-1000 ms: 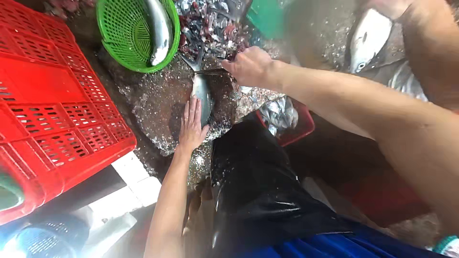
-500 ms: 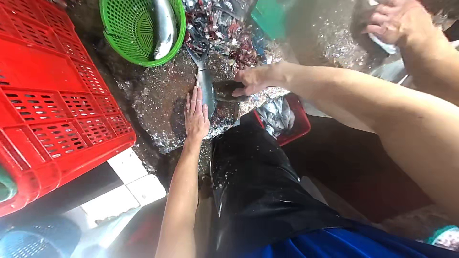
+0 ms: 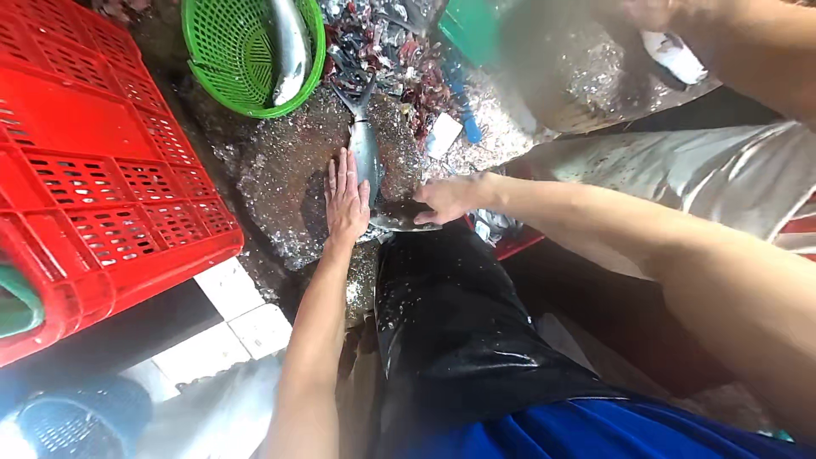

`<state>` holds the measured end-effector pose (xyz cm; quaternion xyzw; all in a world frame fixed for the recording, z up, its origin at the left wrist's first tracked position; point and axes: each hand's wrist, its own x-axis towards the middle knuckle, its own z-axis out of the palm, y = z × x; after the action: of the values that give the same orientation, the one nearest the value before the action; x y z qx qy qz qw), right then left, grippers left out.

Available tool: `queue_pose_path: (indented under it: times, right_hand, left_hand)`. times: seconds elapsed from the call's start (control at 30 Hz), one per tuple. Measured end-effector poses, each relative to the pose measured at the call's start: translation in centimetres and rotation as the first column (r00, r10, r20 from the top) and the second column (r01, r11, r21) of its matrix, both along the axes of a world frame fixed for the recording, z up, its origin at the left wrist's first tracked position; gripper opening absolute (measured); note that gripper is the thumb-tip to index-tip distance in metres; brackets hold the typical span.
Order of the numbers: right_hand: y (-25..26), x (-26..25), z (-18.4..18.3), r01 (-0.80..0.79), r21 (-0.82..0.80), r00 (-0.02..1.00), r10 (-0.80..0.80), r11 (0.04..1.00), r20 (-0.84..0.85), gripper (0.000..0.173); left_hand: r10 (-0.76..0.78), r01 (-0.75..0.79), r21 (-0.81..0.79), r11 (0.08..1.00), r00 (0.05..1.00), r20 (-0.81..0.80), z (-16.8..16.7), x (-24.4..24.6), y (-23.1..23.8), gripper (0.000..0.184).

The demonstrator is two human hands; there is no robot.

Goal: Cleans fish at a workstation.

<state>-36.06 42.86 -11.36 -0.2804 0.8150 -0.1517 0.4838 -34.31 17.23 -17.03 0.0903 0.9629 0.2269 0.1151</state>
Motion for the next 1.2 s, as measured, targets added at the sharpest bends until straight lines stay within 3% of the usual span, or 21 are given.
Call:
queue_pose_path:
  times: [0.1, 0.17, 0.23, 0.27, 0.33, 0.37, 0.43, 0.53, 0.73, 0.8, 0.87, 0.9, 0.93, 0.97, 1.0, 1.03, 1.07, 1.1, 1.13, 1.17, 1.2]
  right_hand:
    - [-0.3, 0.5, 1.8, 0.023, -0.007, 1.000, -0.023, 1.000, -0.017, 0.052]
    - [-0.6, 0.8, 2.9, 0.020, 0.032, 1.000, -0.020, 0.999, -0.001, 0.052]
    - [-1.0, 1.3, 3.8, 0.052, 0.077, 0.998, -0.053, 0.996, 0.020, 0.049]
    - [-1.3, 1.4, 4.4, 0.074, 0.101, 0.997, -0.077, 0.992, 0.027, 0.049]
    - [-2.2, 1.5, 6.4, 0.100, 0.147, 0.995, -0.103, 0.984, 0.010, 0.047]
    - [-2.8, 1.4, 8.0, 0.119, 0.181, 0.993, -0.118, 0.976, -0.018, 0.044]
    - [-4.0, 0.9, 11.1, 0.181, 0.243, 0.977, -0.147, 0.953, -0.152, 0.033]
    - [-5.9, -0.6, 13.9, 0.222, 0.306, 0.931, -0.107, 0.926, -0.350, 0.014]
    - [-11.0, -5.9, 17.0, -0.022, 0.510, 0.957, 0.165, 0.860, -0.238, 0.021]
    - [-13.3, -9.0, 16.0, -0.163, 0.574, 0.917, 0.338, 0.802, -0.212, 0.017]
    - [-15.6, -12.6, 11.3, -0.155, 0.646, 0.840, 0.444, 0.748, -0.312, 0.022]
    - [-17.3, -13.3, 8.8, -0.076, 0.724, 0.849, 0.425, 0.685, -0.313, 0.032]
    - [-19.5, -13.5, 7.2, -0.016, 0.833, 0.895, 0.379, 0.553, -0.235, 0.044]
    - [-20.7, -13.7, 6.8, -0.031, 0.887, 0.916, 0.369, 0.461, -0.159, 0.050]
    - [-20.0, -13.0, 7.8, -0.061, 0.833, 0.920, 0.354, 0.549, -0.166, 0.045]
    - [-17.9, -11.3, 9.7, -0.121, 0.709, 0.901, 0.377, 0.695, -0.215, 0.031]
    - [-16.3, -9.5, 12.5, -0.172, 0.621, 0.920, 0.349, 0.765, -0.175, 0.024]
    - [-15.3, -7.0, 14.9, -0.175, 0.640, 0.965, 0.260, 0.748, -0.040, 0.027]
    - [-14.4, -3.9, 16.2, -0.115, 0.707, 0.992, 0.050, 0.698, 0.112, 0.039]
    - [-10.3, 1.6, 13.2, 0.174, 0.547, 0.966, -0.033, 0.819, -0.258, 0.028]
    - [-8.2, 4.0, 10.2, 0.286, 0.499, 0.917, -0.082, 0.818, -0.391, 0.026]
  left_hand:
    - [-0.089, 0.071, 0.122, 0.990, 0.984, 0.152, 3.1, -1.4, -0.7, 0.089]
    - [-0.325, 0.335, 0.026, 0.942, 0.891, 0.316, 6.5, -3.2, -0.7, 0.101]
    - [-0.566, 0.681, -0.214, 0.700, 0.712, 0.415, 8.7, -4.8, 0.2, 0.095]
    - [-0.680, 0.786, -0.281, 0.550, 0.617, 0.396, 9.0, -5.7, 0.2, 0.078]
    - [-0.861, 0.888, -0.343, 0.306, 0.412, 0.298, 8.5, -7.6, -0.8, 0.051]
    - [-0.897, 0.903, -0.347, 0.255, 0.354, 0.263, 8.1, -8.8, -1.2, 0.046]
    - [-0.897, 0.869, -0.387, 0.307, 0.400, 0.186, 7.4, -10.9, -1.9, 0.035]
    - [-0.732, 0.686, -0.444, 0.576, 0.675, 0.093, 6.7, -12.8, -1.9, 0.043]
    - [-0.588, 0.567, -0.347, 0.747, 0.807, 0.052, 4.8, -13.1, -1.3, 0.030]
    - [-0.554, 0.531, -0.325, 0.783, 0.832, 0.025, 4.8, -12.7, -1.0, 0.025]
    - [-0.462, 0.432, -0.222, 0.874, 0.880, -0.107, 4.9, -12.1, -1.0, 0.024]
    - [-0.390, 0.368, -0.140, 0.919, 0.899, -0.198, 3.5, -11.6, -0.8, 0.026]
    - [-0.321, 0.311, -0.079, 0.947, 0.906, -0.276, 1.9, -11.7, -0.6, 0.028]
    - [-0.321, 0.311, -0.078, 0.947, 0.917, -0.238, 2.4, -12.0, -0.7, 0.029]
    - [-0.391, 0.374, -0.140, 0.917, 0.913, -0.117, 4.3, -11.9, -1.2, 0.029]
    - [-0.449, 0.428, -0.199, 0.882, 0.890, -0.074, 4.8, -11.8, -1.5, 0.028]
    - [-0.487, 0.459, -0.235, 0.857, 0.871, -0.072, 4.8, -12.2, -1.7, 0.026]
    - [-0.497, 0.466, -0.240, 0.851, 0.863, -0.088, 4.6, -12.2, -1.8, 0.027]
    - [-0.501, 0.467, -0.245, 0.849, 0.860, -0.095, 4.4, -11.6, -1.8, 0.028]
    - [-0.481, 0.442, -0.262, 0.858, 0.871, -0.102, 4.3, -11.4, -1.9, 0.030]
    - [-0.426, 0.386, -0.252, 0.887, 0.896, -0.126, 4.2, -11.5, -2.2, 0.034]
